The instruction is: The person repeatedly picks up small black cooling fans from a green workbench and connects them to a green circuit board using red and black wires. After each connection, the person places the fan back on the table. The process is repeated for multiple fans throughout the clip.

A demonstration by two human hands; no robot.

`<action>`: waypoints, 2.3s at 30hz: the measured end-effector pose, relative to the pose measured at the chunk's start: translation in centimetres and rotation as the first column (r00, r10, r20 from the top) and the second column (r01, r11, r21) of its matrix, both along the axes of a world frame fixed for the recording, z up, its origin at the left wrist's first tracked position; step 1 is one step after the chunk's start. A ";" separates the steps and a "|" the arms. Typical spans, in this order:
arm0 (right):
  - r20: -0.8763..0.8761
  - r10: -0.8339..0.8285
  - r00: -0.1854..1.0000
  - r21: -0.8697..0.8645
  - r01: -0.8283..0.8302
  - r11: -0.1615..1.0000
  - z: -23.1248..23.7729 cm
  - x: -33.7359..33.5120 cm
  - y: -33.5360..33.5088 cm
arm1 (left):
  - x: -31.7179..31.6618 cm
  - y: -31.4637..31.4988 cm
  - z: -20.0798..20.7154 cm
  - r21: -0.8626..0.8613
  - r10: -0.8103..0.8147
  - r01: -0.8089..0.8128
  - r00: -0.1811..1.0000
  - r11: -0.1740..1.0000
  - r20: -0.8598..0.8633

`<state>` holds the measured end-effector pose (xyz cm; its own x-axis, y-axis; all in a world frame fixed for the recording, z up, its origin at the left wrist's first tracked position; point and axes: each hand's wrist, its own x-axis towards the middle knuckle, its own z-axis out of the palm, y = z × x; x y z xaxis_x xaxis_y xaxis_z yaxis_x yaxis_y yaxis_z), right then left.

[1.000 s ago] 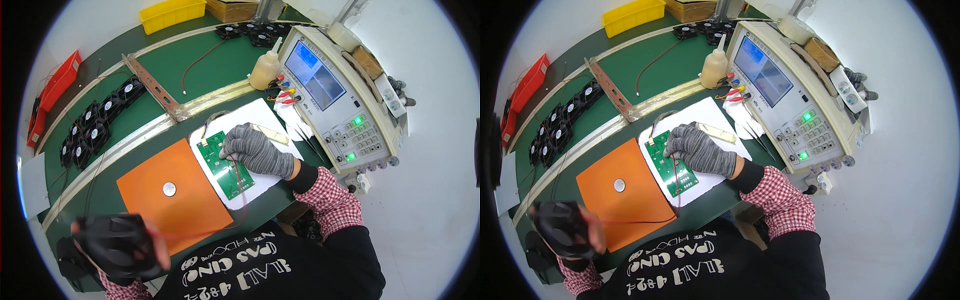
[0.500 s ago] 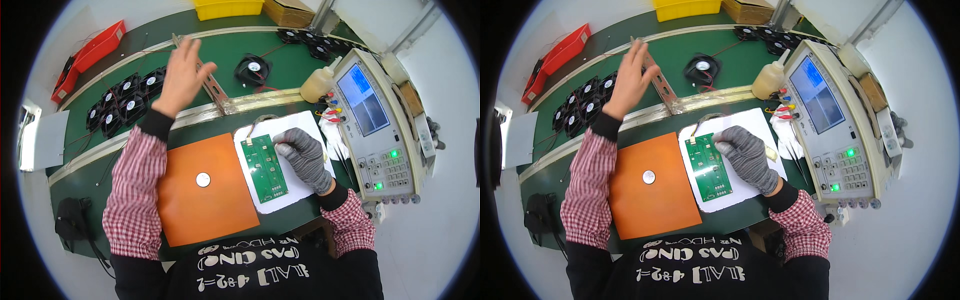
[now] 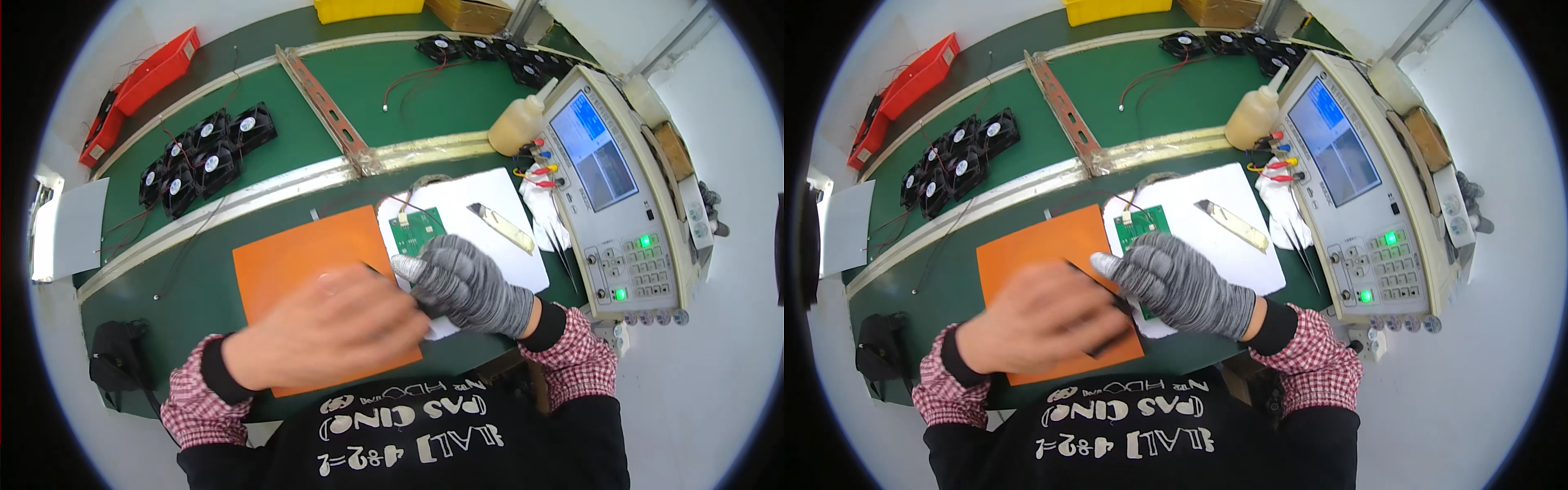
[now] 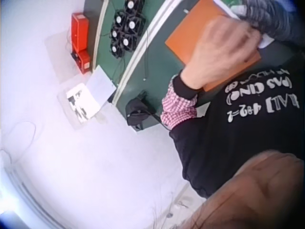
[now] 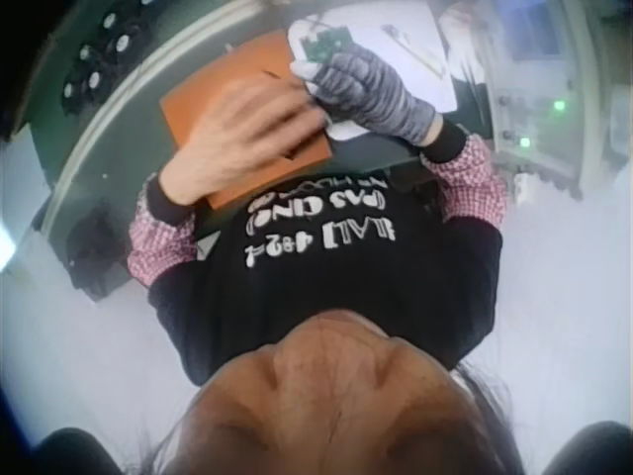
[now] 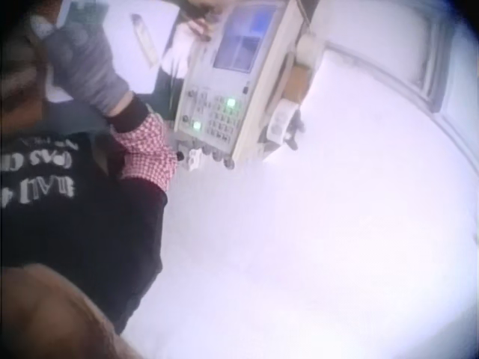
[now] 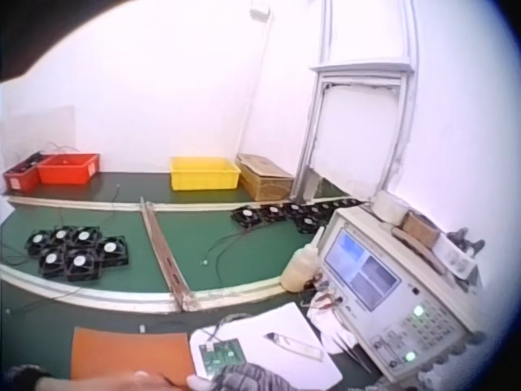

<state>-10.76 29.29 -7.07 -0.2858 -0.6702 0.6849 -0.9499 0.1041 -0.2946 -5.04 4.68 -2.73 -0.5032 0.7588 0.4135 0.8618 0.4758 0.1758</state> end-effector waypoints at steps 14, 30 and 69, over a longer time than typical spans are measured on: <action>0.596 -0.319 0.737 0.149 0.289 0.946 -2.7 -2.8 2.3 | 1.6 -1.8 -4.2 0.167 0.416 -0.449 0.888 0.878 0.198; 0.565 -0.221 0.795 0.144 0.169 0.975 -3.6 -3.5 3.0 | 3.2 -1.8 -0.3 0.265 0.280 -0.291 0.957 0.919 0.079; 0.929 0.059 0.364 0.039 -0.257 0.966 2.0 0.8 1.2 | -1.2 2.5 4.1 0.478 0.183 -0.205 0.979 0.854 0.092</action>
<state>-10.00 30.47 -5.12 -0.5452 -0.8373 -0.0406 -0.1090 0.1189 -0.9869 -6.25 7.21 1.38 -0.6441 0.3551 0.6775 0.7478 0.4789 0.4599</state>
